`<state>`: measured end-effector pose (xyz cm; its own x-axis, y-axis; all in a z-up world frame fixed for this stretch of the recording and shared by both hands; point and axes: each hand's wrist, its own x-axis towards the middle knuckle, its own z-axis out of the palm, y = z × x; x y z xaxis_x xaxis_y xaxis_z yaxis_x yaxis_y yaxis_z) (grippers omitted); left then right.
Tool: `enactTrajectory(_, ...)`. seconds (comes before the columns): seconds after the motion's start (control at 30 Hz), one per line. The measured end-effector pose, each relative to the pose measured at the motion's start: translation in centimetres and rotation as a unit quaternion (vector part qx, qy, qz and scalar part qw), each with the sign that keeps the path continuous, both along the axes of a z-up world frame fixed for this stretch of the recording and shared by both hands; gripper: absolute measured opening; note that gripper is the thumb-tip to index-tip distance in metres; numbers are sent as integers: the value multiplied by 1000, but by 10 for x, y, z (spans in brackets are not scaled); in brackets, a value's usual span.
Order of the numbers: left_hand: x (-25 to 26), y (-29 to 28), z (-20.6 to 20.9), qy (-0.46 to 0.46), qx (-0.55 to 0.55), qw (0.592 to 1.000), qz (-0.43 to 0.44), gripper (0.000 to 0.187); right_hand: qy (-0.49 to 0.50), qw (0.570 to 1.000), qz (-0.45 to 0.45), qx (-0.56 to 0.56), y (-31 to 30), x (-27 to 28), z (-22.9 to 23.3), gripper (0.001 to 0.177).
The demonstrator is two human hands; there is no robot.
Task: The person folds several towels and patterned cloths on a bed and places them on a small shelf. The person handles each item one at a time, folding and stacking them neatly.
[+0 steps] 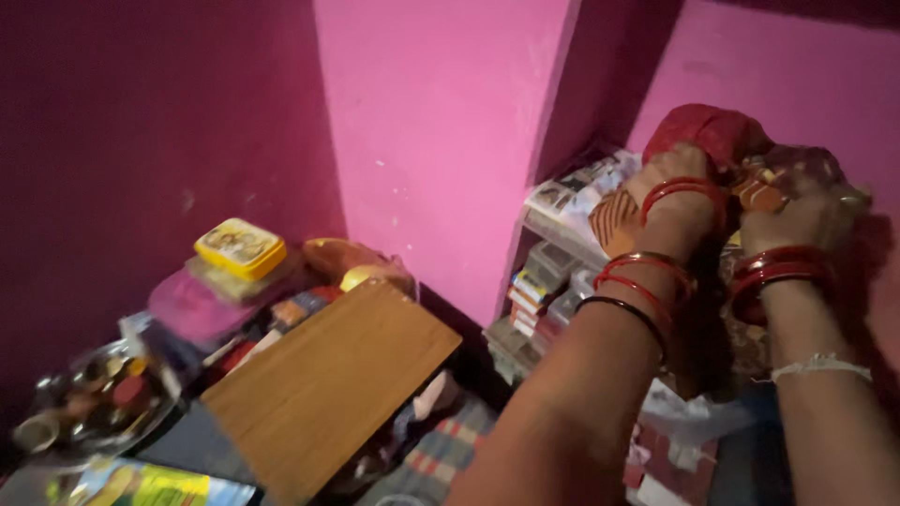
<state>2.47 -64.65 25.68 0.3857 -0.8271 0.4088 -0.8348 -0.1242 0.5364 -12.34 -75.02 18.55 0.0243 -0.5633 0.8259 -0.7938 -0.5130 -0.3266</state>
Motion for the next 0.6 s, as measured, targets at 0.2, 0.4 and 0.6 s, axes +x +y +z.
enactTrajectory(0.2,12,-94,-18,16,0,997,77,44,39,997,-46,53,-35,16,8,29)
enactTrajectory(0.4,19,-149,-44,-29,-23,999,11,38,41,986,-137,90,-52,21,8,31)
enactTrajectory(0.6,14,-158,-31,-29,-126,992,-7,38,96,984,-148,14,-66,27,12,34)
